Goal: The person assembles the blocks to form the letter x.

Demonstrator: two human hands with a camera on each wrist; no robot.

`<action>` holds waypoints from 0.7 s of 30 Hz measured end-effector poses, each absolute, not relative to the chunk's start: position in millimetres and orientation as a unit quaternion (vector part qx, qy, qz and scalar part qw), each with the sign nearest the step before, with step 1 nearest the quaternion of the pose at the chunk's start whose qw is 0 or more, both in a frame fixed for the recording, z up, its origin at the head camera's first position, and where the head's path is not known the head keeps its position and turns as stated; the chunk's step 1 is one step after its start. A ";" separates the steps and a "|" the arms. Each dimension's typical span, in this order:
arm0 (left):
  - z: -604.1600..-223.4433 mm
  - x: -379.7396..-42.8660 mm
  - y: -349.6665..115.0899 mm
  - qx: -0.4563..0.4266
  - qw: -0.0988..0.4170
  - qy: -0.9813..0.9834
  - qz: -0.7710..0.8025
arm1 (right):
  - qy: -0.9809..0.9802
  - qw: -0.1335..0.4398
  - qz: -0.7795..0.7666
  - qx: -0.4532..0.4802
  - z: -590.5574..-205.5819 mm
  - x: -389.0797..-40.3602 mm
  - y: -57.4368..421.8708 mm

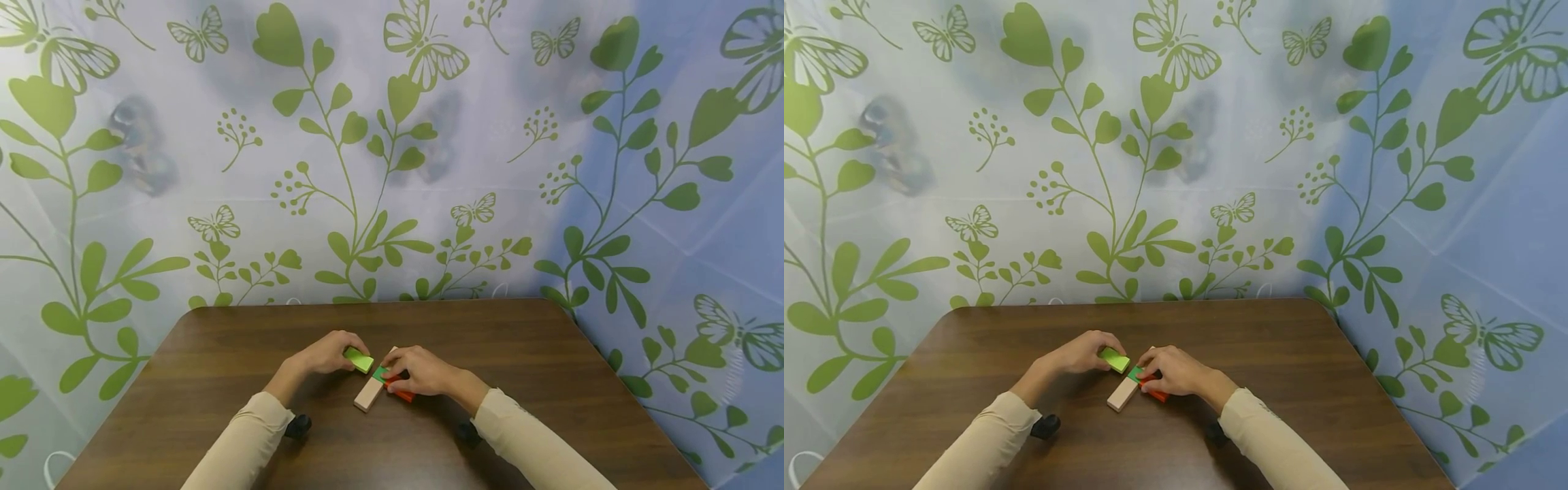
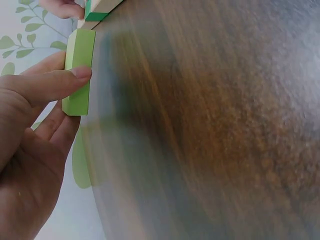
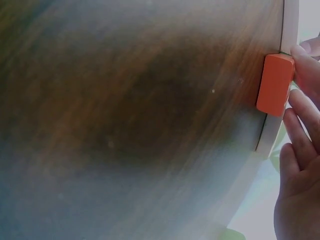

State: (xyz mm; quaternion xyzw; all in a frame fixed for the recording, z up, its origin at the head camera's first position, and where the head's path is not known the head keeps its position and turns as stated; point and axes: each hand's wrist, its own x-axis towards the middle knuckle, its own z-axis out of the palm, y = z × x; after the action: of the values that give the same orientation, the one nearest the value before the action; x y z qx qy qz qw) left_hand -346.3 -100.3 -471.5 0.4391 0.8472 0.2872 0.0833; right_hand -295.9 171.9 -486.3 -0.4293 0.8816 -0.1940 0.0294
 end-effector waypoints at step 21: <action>-473.5 -345.1 -89.7 0.430 0.108 0.848 0.292 | 0.878 0.025 -0.203 -0.433 -486.8 -295.4 172.1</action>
State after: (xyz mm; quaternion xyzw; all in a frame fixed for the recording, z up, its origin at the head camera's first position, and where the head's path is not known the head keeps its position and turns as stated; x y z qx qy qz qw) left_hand -345.1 -89.7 -473.5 0.4298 0.8477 0.2916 0.1081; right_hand -295.4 172.1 -486.8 -0.4327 0.8779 -0.2034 0.0254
